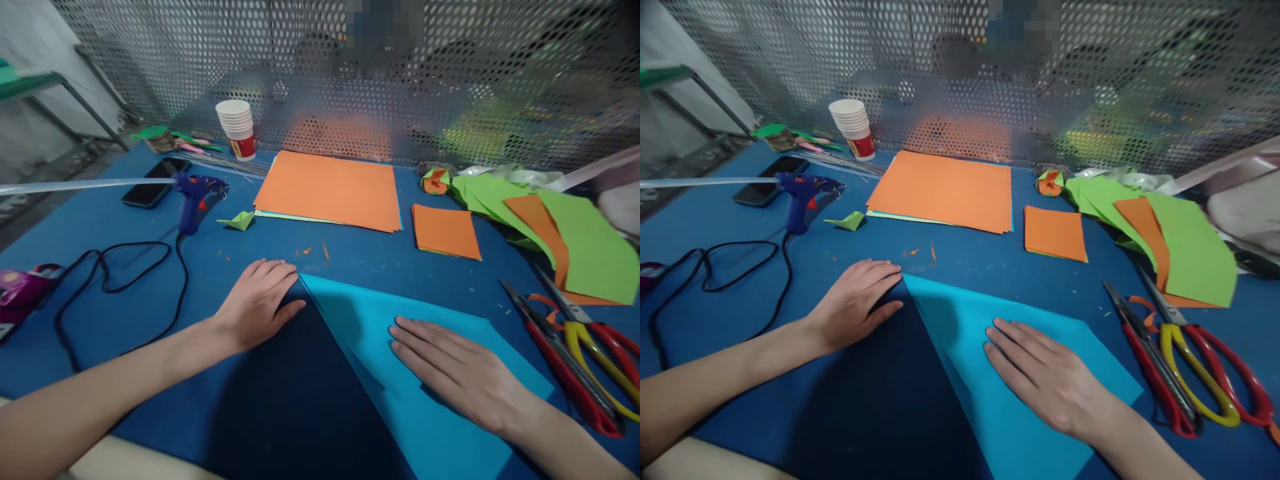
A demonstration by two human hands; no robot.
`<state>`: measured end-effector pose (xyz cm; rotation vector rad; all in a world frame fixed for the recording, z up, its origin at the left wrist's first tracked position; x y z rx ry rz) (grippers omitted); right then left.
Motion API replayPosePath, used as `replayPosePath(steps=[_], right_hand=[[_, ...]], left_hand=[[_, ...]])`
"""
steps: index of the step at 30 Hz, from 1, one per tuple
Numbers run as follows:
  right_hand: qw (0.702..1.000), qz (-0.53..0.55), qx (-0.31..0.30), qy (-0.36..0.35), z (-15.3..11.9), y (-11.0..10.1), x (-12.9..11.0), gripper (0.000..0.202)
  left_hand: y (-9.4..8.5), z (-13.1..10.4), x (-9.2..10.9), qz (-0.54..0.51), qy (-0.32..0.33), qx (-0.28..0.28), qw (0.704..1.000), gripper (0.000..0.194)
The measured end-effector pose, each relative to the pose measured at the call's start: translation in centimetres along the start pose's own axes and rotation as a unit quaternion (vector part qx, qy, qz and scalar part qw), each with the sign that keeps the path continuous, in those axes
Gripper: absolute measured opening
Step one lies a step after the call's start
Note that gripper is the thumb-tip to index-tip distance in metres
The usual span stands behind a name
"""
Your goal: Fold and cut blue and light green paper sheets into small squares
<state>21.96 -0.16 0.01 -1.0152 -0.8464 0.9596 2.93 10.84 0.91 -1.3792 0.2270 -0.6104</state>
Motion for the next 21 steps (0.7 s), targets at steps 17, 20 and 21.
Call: replayPosePath(steps=[17,20,21], right_hand=[[0.999,-0.01,-0.036,-0.029,0.43,0.07,-0.66,0.039],[0.999,-0.016,-0.041,-0.026,0.53,0.12,-0.76,0.041],[0.999,-0.018,-0.042,-0.024,0.56,0.13,-0.77,0.042]], left_hand=[[0.18,0.19,-0.17,0.019,-0.003,-0.003,1.0,0.041],[0.18,0.36,-0.29,0.013,-0.013,-0.01,1.0,0.038],[0.16,0.41,-0.34,0.01,-0.017,-0.011,1.0,0.037]])
Point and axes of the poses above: each hand's wrist, its own z-axis towards the middle knuckle, its own y-axis out of the palm, x = y × z, the point moved 10 cm from there along z, towards the middle knuckle, and after that the axes turned 14 degrees about -y, right-handed, at the moved point
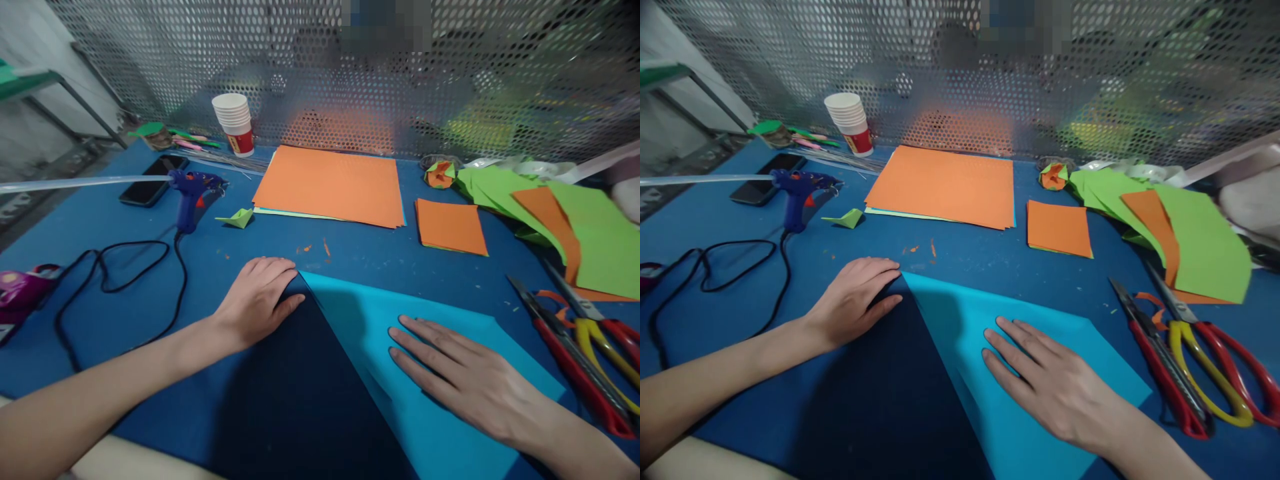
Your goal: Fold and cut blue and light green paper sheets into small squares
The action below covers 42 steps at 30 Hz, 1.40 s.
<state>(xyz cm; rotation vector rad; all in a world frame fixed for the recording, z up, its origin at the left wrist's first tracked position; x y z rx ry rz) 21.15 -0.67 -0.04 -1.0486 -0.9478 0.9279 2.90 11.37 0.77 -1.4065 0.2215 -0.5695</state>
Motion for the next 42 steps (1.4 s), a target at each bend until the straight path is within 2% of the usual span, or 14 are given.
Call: replayPosePath(steps=[7,12,16,20,26,33,42], right_hand=[[1.0,-0.007,-0.001,0.003,0.2,-0.2,-0.1,0.04],[0.999,0.011,0.011,0.04,0.2,-0.2,0.2,0.039],[0.999,0.016,0.017,0.043,0.4,-0.4,0.1,0.035],[0.999,0.017,0.015,0.046,0.5,-0.4,0.2,0.035],[0.999,0.001,0.011,0.038,0.5,-0.4,0.1,0.034],[1.0,-0.004,0.016,0.024,0.8,-0.5,0.0,0.033],[1.0,-0.003,0.011,-0.007,1.7,-1.1,-0.3,0.034]], left_hand=[[0.1,0.6,-0.3,0.006,-0.017,0.002,1.0,0.03],[0.4,1.3,-0.4,0.024,-0.035,0.009,0.999,0.027],[0.7,1.8,-1.1,0.038,-0.084,0.009,0.996,0.021],[0.4,2.2,-1.9,-0.011,-0.127,0.007,0.992,0.027],[-0.3,2.4,-2.0,-0.087,-0.112,0.006,0.99,0.023],[0.0,2.7,-1.8,-0.059,-0.097,0.017,0.993,0.026],[0.0,3.1,-2.1,-0.043,-0.11,0.008,0.993,0.025]])
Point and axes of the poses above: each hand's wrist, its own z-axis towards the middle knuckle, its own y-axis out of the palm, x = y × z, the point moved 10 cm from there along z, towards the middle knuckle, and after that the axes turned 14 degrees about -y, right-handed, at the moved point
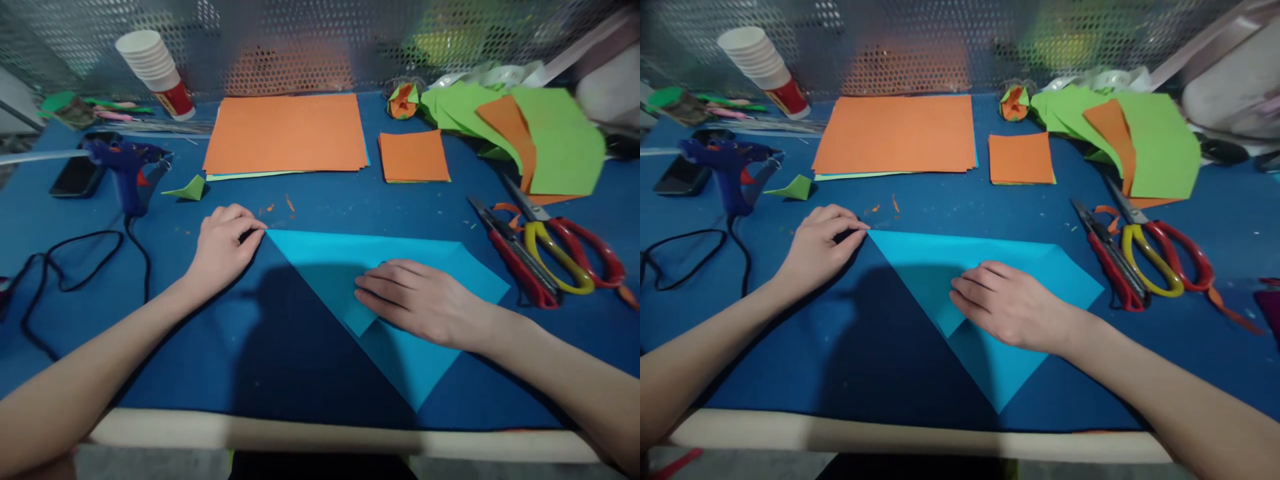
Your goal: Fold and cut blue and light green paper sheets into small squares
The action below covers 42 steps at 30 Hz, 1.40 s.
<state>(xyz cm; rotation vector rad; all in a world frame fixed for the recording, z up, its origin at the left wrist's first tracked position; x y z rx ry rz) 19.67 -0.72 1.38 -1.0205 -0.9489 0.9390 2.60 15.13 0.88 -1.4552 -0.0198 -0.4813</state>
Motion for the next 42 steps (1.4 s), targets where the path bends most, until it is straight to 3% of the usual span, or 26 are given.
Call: replayPosePath(steps=[24,34,39,42], right_hand=[[1.0,0.001,0.005,-0.005,0.6,-1.6,-0.7,0.028],[0.999,-0.002,-0.009,0.052,-0.1,-0.8,-1.6,0.032],[0.998,-0.007,0.0,0.062,-0.1,-0.9,-1.6,0.035],[0.999,-0.01,-0.009,0.051,0.2,-1.1,-1.6,0.035]], left_hand=[[-0.7,0.1,0.6,-0.025,0.022,0.034,0.999,0.03],[-0.5,0.1,0.5,0.029,0.031,0.039,0.998,0.028],[-2.6,-0.4,0.3,0.009,0.023,0.072,0.997,0.022],[-4.1,-3.0,3.2,-0.007,0.104,0.107,0.989,0.02]])
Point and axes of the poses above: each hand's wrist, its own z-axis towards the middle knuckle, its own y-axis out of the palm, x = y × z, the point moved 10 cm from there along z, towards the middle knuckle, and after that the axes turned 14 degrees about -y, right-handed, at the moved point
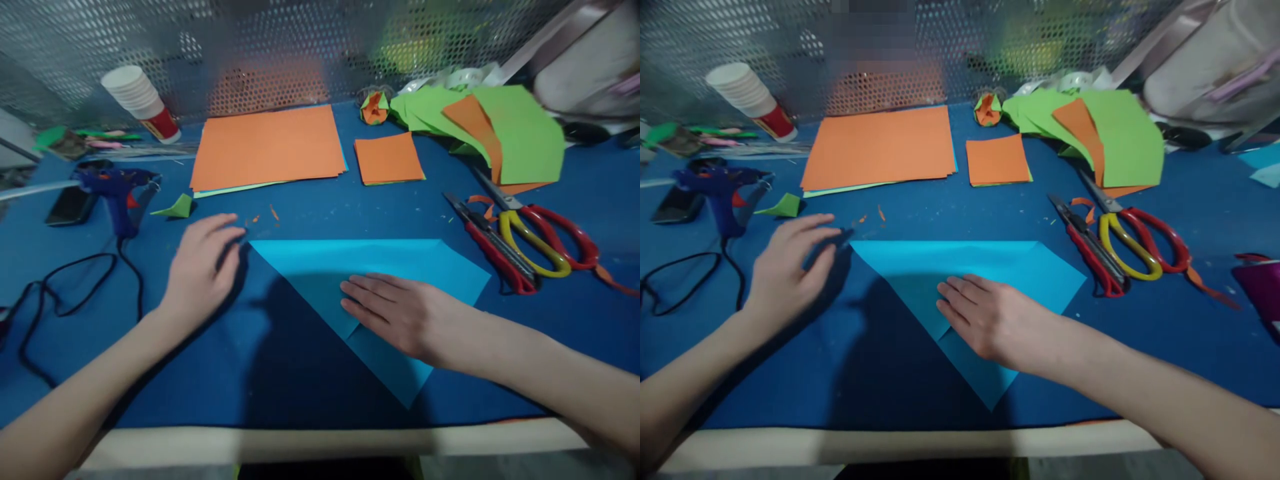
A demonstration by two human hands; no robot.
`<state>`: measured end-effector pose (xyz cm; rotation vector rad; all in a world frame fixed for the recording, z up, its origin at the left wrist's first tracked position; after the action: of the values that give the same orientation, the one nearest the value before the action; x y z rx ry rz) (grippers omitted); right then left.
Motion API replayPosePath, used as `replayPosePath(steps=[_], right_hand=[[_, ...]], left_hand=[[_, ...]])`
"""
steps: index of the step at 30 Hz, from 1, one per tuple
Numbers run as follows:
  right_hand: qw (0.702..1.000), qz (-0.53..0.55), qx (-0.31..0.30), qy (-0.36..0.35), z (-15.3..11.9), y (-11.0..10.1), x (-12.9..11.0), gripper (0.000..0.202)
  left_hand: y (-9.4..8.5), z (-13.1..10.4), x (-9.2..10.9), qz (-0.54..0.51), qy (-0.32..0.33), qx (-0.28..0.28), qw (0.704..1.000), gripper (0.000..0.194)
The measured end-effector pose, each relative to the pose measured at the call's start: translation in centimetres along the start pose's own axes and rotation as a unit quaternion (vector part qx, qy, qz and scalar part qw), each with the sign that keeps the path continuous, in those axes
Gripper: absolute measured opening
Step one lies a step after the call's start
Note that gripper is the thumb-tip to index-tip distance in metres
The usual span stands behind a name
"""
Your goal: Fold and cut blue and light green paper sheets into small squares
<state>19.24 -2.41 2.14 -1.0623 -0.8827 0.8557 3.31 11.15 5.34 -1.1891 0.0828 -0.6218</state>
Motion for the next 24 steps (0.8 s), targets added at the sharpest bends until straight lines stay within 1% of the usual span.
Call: replayPosePath(steps=[2,4,5,6,9,12,17,21,24], right_hand=[[1.0,0.003,-0.011,-0.012,0.3,0.0,-0.1,0.034],[1.0,0.008,-0.009,-0.011,0.4,0.0,0.0,0.033],[1.0,0.011,-0.005,-0.004,0.5,0.0,0.0,0.033],[1.0,0.012,-0.001,0.005,0.4,0.0,0.1,0.033],[1.0,0.015,-0.009,0.014,0.3,0.5,0.0,0.034],[1.0,0.008,-0.016,0.004,0.1,0.7,-0.2,0.037],[0.999,-0.002,-0.032,-0.03,0.1,0.7,-0.4,0.04],[0.999,-0.012,-0.033,-0.031,0.1,0.6,-0.3,0.04],[0.999,-0.012,-0.032,-0.025,-0.2,1.0,-0.5,0.043]], left_hand=[[0.6,-2.0,3.4,-0.004,0.092,-0.044,0.995,0.024],[1.9,-4.1,6.3,0.014,0.17,-0.091,0.981,0.032],[2.8,-4.9,7.3,0.037,0.194,-0.111,0.974,0.038],[3.8,-5.4,7.7,0.063,0.198,-0.129,0.97,0.043],[6.2,-5.5,7.7,0.096,0.176,-0.173,0.964,0.059],[7.2,-5.1,7.0,0.093,0.152,-0.199,0.964,0.062],[6.8,-4.7,6.6,0.075,0.137,-0.194,0.969,0.06],[6.5,-4.4,6.6,0.068,0.123,-0.179,0.974,0.058],[6.6,-4.2,6.3,0.069,0.106,-0.177,0.976,0.058]])
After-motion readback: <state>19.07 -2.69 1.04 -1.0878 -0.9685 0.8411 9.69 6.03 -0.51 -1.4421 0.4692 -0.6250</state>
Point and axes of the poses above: each hand's wrist, its own z-axis towards the middle knuckle, its own y-axis out of the palm, x = y × z, the point moved 10 cm from there along z, towards the middle knuckle, and after that the axes turned 14 degrees about -y, right-handed, at the moved point
